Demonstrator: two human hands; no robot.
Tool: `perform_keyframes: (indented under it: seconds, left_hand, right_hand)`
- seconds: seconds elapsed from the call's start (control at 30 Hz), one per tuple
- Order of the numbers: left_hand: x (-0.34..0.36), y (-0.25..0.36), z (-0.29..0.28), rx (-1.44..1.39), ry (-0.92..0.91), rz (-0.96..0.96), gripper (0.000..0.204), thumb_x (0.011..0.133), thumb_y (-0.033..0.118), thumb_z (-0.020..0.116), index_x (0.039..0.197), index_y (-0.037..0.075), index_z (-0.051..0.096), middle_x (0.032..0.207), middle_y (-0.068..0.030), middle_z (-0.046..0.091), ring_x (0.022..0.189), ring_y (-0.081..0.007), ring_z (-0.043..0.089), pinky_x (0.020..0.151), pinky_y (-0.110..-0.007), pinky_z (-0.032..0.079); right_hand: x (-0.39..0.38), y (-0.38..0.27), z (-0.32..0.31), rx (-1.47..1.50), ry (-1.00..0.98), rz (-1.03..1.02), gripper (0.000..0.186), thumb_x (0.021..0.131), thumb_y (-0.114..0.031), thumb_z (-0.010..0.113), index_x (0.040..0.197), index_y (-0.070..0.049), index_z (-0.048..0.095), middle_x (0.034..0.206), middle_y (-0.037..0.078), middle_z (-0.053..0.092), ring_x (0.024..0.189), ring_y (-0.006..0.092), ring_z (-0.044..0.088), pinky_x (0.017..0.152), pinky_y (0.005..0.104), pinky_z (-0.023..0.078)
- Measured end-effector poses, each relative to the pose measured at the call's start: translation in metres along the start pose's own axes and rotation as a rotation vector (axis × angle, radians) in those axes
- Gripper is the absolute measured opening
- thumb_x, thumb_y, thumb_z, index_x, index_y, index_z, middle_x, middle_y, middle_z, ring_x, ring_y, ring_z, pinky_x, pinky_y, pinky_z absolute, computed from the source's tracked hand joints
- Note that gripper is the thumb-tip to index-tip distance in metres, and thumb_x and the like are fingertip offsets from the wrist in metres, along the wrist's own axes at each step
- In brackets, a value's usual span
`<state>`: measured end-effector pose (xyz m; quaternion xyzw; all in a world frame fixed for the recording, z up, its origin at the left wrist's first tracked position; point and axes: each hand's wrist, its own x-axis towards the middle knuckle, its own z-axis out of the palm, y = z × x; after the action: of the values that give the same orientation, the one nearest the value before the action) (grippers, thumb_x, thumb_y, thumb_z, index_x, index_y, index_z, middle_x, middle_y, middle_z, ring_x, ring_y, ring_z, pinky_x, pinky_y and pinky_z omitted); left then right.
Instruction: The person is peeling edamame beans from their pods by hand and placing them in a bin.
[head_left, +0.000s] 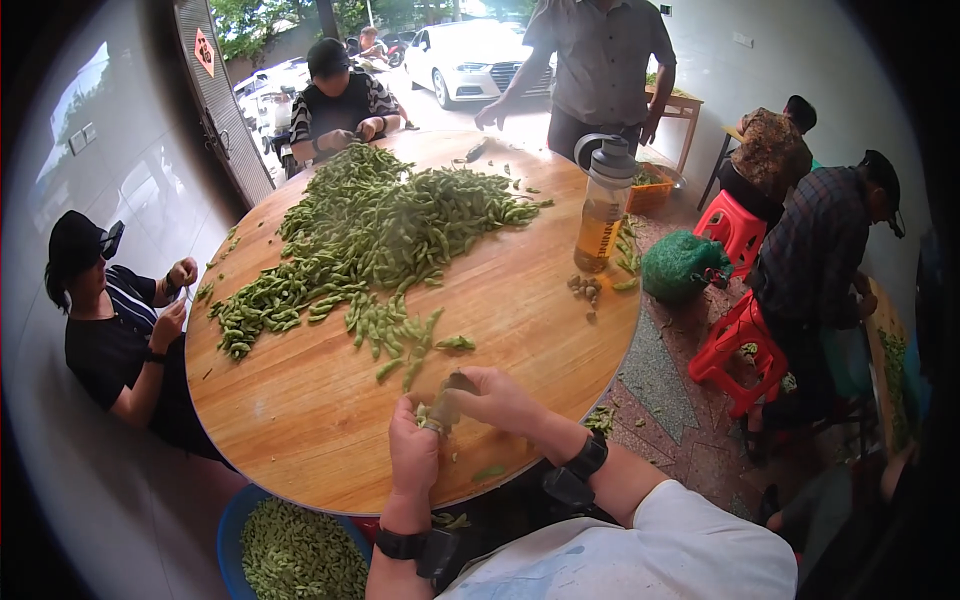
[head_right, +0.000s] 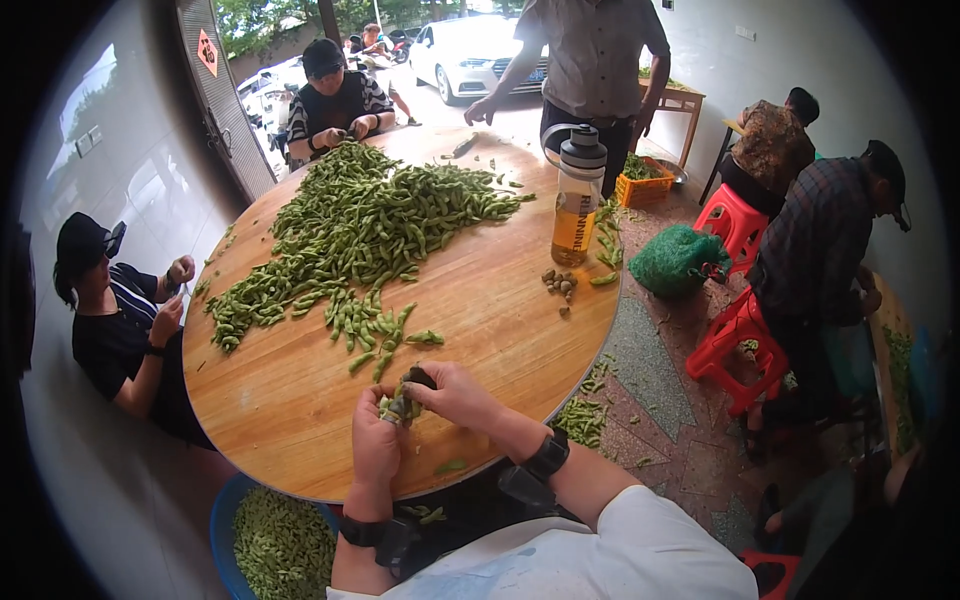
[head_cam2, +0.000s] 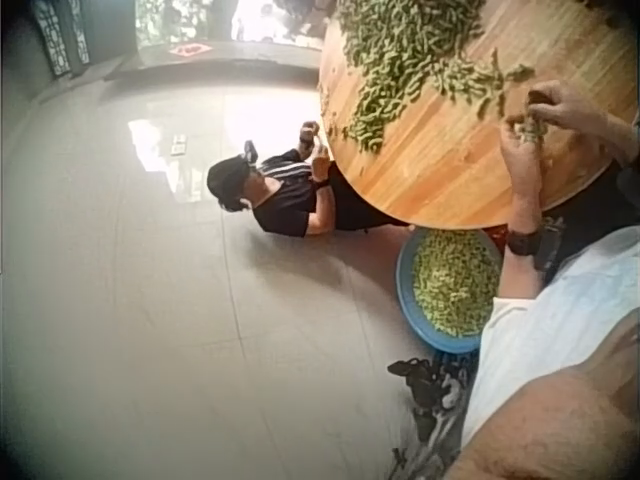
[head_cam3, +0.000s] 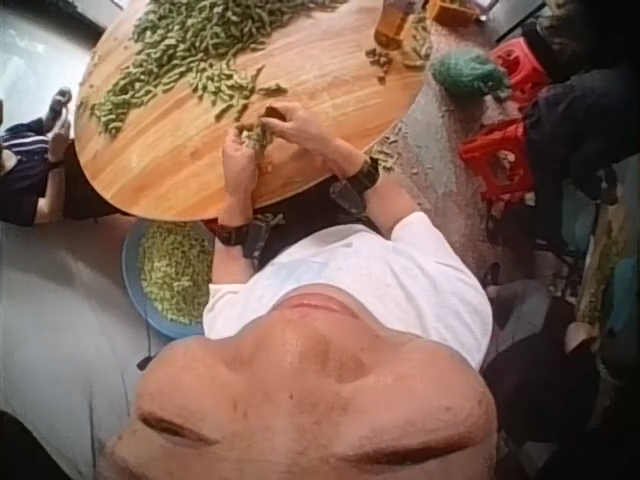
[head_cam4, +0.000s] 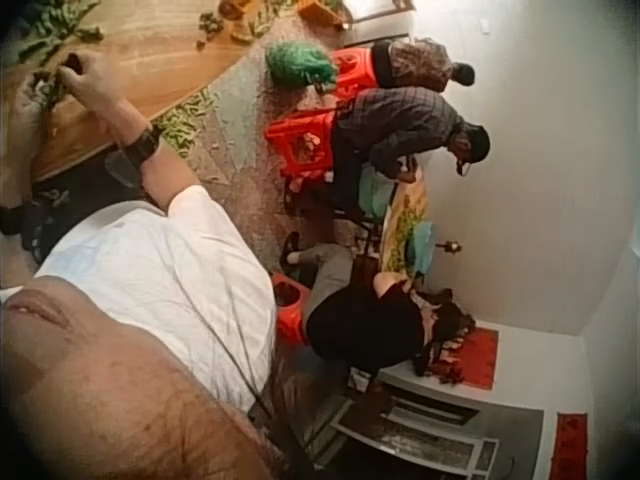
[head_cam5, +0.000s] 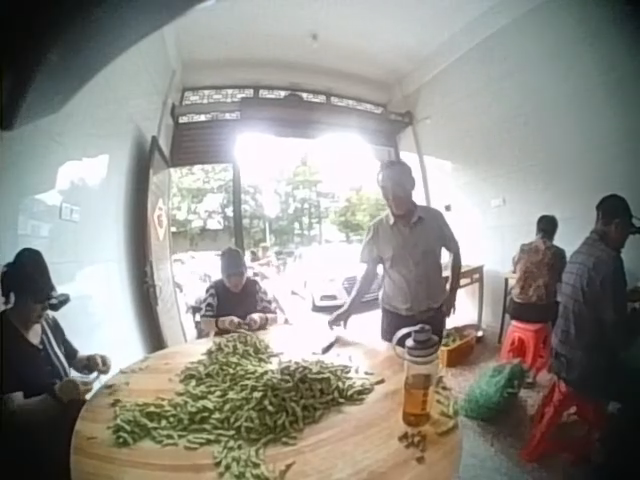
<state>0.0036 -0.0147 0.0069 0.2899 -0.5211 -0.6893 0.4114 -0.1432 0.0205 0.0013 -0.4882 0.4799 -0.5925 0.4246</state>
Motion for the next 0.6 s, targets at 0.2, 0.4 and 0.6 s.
perform_keyframes:
  seconds: [0.2,0.4,0.6]
  left_hand:
    - [0.003,-0.010,-0.014,-0.329,-0.036,-0.187,0.026,0.080,-0.009,0.047,0.101,0.004,0.053,0.088,-0.0052,0.059,0.073,-0.0118,0.057,0.056,-0.019,0.044]
    - [0.005,-0.010,-0.016,-0.385,-0.058,-0.234,0.025,0.083,-0.009,0.046,0.100,0.006,0.057,0.090,-0.0063,0.060,0.077,-0.0146,0.059,0.060,-0.021,0.048]
    - [0.006,-0.014,-0.018,-0.324,-0.023,-0.172,0.026,0.082,-0.010,0.046,0.099,0.004,0.059,0.089,-0.0057,0.061,0.074,-0.0129,0.059,0.058,-0.019,0.046]
  right_hand:
    - [-0.006,-0.020,0.004,-0.480,0.050,-0.089,0.020,0.081,-0.016,0.061,0.092,0.001,0.060,0.079,0.011,0.064,0.072,0.0149,0.061,0.065,0.0285,0.047]
    - [-0.006,-0.022,0.005,-0.316,0.092,-0.155,0.019,0.080,-0.015,0.065,0.078,0.002,0.056,0.067,0.013,0.060,0.061,0.0155,0.057,0.055,0.0315,0.044]
    - [-0.011,-0.031,0.006,-0.337,0.107,-0.171,0.020,0.080,-0.016,0.065,0.078,0.001,0.056,0.063,0.009,0.057,0.059,0.0112,0.054,0.053,0.0291,0.043]
